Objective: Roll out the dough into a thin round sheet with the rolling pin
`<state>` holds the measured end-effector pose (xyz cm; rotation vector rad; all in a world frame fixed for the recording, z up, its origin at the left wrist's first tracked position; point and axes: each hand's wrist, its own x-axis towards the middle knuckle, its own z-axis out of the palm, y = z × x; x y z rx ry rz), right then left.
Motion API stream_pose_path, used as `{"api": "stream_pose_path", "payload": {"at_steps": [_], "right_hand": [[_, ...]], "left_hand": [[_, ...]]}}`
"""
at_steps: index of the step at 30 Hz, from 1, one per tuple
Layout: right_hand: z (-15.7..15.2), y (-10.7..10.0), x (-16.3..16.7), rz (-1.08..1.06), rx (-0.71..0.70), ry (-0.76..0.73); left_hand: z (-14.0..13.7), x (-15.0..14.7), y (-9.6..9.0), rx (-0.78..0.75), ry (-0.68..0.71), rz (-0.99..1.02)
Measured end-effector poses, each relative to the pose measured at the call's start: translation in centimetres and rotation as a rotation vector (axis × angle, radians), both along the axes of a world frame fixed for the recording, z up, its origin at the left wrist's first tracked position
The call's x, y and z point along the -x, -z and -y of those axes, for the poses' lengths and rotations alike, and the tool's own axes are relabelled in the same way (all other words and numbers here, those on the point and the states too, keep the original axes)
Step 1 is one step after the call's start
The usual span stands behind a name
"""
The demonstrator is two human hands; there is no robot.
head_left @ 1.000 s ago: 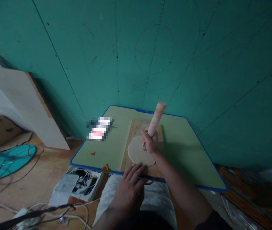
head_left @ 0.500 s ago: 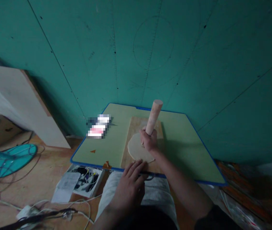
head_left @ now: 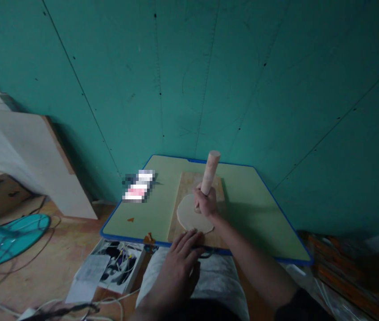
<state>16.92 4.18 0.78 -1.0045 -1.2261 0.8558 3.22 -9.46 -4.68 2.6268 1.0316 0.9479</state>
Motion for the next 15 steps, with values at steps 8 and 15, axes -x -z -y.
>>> {"api": "stream_pose_path", "payload": {"at_steps": [8,15], "right_hand": [[2.4,-2.0,-6.7,0.632,-0.015,0.013],[5.9,-0.5,-5.7,1.374,0.017,-0.05]], "left_hand": [[-3.5,5.0,-3.2,-0.046,-0.345,0.263],[-6.2,4.0,-2.8,-0.059,-0.395,0.064]]}}
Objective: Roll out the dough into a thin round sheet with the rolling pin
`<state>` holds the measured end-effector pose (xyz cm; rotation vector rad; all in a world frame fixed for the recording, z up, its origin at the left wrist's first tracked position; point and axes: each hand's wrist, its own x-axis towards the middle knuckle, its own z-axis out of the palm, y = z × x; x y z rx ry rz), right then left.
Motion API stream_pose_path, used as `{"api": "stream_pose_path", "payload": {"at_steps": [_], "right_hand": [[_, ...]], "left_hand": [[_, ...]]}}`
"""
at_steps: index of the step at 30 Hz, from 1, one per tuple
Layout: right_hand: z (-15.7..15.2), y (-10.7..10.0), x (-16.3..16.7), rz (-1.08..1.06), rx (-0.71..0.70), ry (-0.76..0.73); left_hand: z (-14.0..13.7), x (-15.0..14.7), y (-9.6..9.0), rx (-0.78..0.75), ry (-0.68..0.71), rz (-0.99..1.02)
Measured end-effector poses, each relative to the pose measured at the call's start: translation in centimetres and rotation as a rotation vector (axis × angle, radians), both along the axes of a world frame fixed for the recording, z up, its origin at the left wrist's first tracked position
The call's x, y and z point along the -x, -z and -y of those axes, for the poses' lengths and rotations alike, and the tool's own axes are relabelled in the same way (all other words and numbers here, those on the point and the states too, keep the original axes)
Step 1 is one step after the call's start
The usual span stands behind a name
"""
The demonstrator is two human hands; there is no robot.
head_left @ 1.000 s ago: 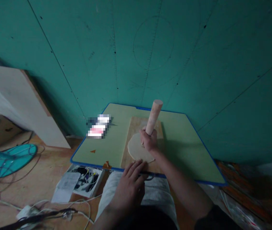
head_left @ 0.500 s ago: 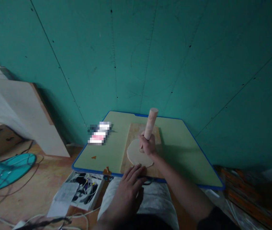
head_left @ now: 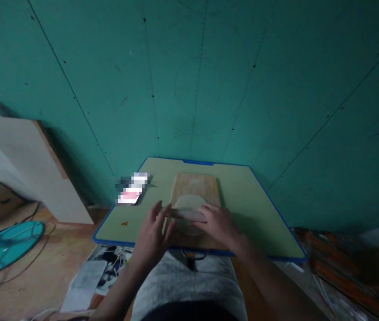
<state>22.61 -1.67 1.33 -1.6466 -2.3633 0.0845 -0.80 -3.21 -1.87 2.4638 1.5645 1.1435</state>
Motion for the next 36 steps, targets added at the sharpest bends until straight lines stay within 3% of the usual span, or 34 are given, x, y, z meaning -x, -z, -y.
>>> {"api": "stream_pose_path", "payload": {"at_steps": [6,12,18,22,24,27,32,34,36], "right_hand": [[0.1,0.8,-0.1,0.0,-0.02,-0.071],[-0.6,1.5,0.5,0.051,-0.07,-0.05],[-4.7,1.3,0.2,0.094,-0.049,-0.041],[-8.0,1.3,-0.1,0.095,0.042,0.062],[-8.2,1.2,0.0,0.103,0.063,0.101],[-5.8,1.2,0.4,0.105,0.016,0.065],[1.2,1.6,1.0,0.085,-0.076,-0.067],[1.8,1.7,0.9,0.087,-0.077,-0.092],[0.3,1.6,0.8,0.097,-0.046,-0.082]], "left_hand": [[-0.9,-0.3,1.0,0.088,-0.033,-0.215],[-2.5,-3.0,-0.2,0.009,-0.091,-0.387],[-6.3,-5.5,-1.5,0.095,-0.071,-0.473],[-9.6,-6.2,-2.0,0.16,-0.084,-0.489],[-10.1,-6.2,-2.0,0.154,-0.075,-0.496],[-8.2,-5.6,-1.5,0.097,-0.06,-0.491],[-1.2,-3.3,0.2,-0.031,0.016,-0.455],[-0.5,-2.9,0.4,-0.044,0.036,-0.449],[-2.0,-3.2,0.2,-0.007,0.035,-0.461]]}}
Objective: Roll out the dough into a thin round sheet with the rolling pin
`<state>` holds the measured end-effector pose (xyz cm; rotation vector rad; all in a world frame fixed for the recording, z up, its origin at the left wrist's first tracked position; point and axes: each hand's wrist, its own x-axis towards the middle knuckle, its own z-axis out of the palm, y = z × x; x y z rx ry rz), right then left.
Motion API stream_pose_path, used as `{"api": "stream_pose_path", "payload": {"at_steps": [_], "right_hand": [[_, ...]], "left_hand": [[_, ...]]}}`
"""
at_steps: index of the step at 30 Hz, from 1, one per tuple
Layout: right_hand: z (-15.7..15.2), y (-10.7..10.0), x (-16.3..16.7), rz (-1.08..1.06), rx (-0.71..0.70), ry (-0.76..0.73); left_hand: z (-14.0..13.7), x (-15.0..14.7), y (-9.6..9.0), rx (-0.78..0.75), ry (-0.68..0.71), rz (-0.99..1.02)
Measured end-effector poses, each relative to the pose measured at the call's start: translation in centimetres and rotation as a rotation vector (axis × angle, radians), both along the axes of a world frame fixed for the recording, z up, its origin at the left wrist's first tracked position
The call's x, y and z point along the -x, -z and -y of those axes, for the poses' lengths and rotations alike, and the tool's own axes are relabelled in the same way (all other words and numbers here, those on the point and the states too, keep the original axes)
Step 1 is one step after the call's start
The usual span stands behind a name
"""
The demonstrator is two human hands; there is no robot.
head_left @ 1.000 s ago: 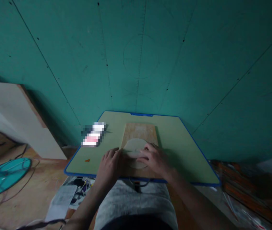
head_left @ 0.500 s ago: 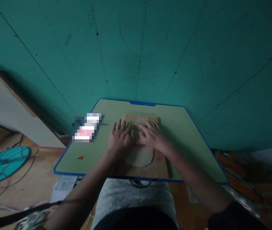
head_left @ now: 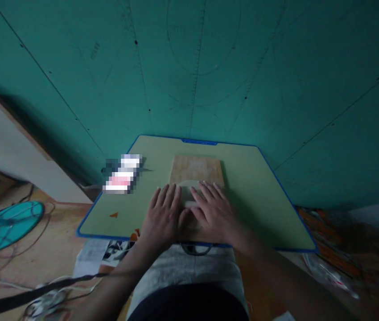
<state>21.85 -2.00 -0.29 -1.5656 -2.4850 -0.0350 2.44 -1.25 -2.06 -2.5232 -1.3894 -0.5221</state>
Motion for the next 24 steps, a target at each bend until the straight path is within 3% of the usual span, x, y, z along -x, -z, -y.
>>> {"api": "stream_pose_path", "payload": {"at_steps": [5,8,11,17,20,24], "right_hand": [[-7.9,-1.0,-0.4,0.046,0.148,0.146],[-9.3,-1.3,-0.4,0.039,0.164,0.198],[-6.3,-0.8,-0.4,0.0,0.092,0.131],[1.9,0.3,-1.1,-0.146,0.003,-0.01],[2.6,1.1,-2.0,-0.172,-0.001,0.047],[0.6,2.0,-2.3,-0.189,0.021,0.169]], "left_hand": [[-7.5,-2.6,-1.8,0.161,-0.143,-0.057],[-8.7,-3.2,-2.3,0.17,-0.163,-0.065],[-5.9,-2.4,-1.6,0.103,-0.12,-0.047],[3.6,0.0,0.4,-0.003,-0.007,0.015],[6.7,0.3,1.1,-0.016,0.081,0.01],[8.6,-0.7,1.4,0.015,0.196,0.022]]}}
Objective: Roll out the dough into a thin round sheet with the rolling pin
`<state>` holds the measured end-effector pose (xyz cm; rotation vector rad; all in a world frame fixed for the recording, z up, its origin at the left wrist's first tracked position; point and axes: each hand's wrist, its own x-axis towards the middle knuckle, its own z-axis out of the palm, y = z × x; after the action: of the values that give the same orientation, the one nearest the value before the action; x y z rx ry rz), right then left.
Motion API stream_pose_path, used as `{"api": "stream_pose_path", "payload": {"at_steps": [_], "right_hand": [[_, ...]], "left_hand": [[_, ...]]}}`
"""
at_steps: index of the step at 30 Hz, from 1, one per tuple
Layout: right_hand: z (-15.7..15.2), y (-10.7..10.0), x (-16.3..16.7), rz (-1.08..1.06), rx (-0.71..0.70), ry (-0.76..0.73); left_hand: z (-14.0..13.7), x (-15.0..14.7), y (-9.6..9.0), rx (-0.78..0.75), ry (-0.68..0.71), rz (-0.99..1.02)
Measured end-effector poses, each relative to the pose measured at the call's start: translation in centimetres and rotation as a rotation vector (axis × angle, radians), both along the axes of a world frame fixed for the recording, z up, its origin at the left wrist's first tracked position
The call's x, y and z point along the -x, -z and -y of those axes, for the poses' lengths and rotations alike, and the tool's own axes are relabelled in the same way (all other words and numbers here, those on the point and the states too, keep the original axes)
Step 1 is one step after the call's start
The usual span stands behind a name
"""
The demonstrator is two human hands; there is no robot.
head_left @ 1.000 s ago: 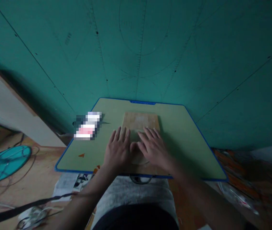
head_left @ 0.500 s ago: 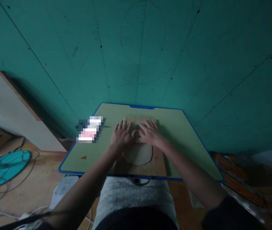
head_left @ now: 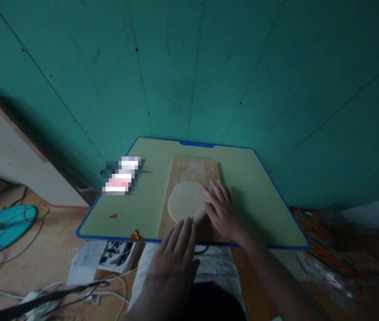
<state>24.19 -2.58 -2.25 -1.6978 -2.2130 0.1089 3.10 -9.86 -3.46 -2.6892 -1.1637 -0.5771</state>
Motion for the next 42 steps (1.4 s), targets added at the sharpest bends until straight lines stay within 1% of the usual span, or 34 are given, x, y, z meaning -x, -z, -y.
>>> {"api": "stream_pose_path", "payload": {"at_steps": [3,6,10,12,15,17,19,20,22,25,28,30,31,33,35,40,42], "right_hand": [[-2.0,-0.3,0.9,-0.026,0.049,-0.039],[-3.8,-1.4,2.4,-0.018,0.091,-0.122],[-5.5,-3.1,5.2,0.061,0.149,-0.247],[-6.3,-3.6,7.0,0.083,0.171,-0.267],[-7.4,-3.8,10.0,0.079,0.163,-0.264],[-8.2,-3.7,11.7,0.066,0.143,-0.273],[-8.8,-3.7,12.5,0.056,0.12,-0.3],[-8.9,-3.6,12.4,0.053,0.109,-0.312],[-8.8,-3.4,11.1,0.049,0.093,-0.331],[-7.6,-2.4,7.0,0.034,0.073,-0.349],[-5.8,-1.1,2.3,0.009,0.037,-0.305],[-4.8,-0.4,0.2,0.002,0.004,-0.26],[-4.6,-0.2,-0.3,0.005,-0.007,-0.248],[-4.5,-0.1,-0.1,0.019,-0.005,-0.249],[-5.1,-0.5,1.2,0.035,0.021,-0.272],[-7.5,-2.5,6.5,0.099,0.092,-0.35],[-8.3,-3.1,8.5,0.118,0.119,-0.342]], "left_hand": [[0.3,-1.1,-0.2,0.059,0.037,0.01],[0.0,-1.7,-0.1,0.1,0.049,0.066],[-0.4,-0.8,0.3,0.119,0.053,0.202],[-0.3,0.2,0.4,0.138,0.014,0.264],[-0.1,1.8,0.1,0.159,-0.099,0.323],[-0.1,2.8,0.0,0.144,-0.156,0.337],[-0.2,3.5,0.1,0.146,-0.17,0.319],[-0.3,3.6,0.2,0.159,-0.17,0.305],[-0.5,3.2,0.4,0.183,-0.149,0.286],[-0.5,1.0,0.5,0.18,-0.043,0.275],[-0.4,-1.9,0.1,0.199,0.079,0.253],[-0.5,-3.3,-0.4,0.228,0.124,0.224],[-0.6,-3.7,-0.6,0.234,0.134,0.212],[-0.9,-3.6,-0.8,0.229,0.125,0.198],[-1.2,-2.5,-0.6,0.201,0.095,0.198],[-1.6,1.8,0.8,0.127,-0.006,0.234],[-1.6,3.2,1.2,0.133,-0.057,0.273]]}}
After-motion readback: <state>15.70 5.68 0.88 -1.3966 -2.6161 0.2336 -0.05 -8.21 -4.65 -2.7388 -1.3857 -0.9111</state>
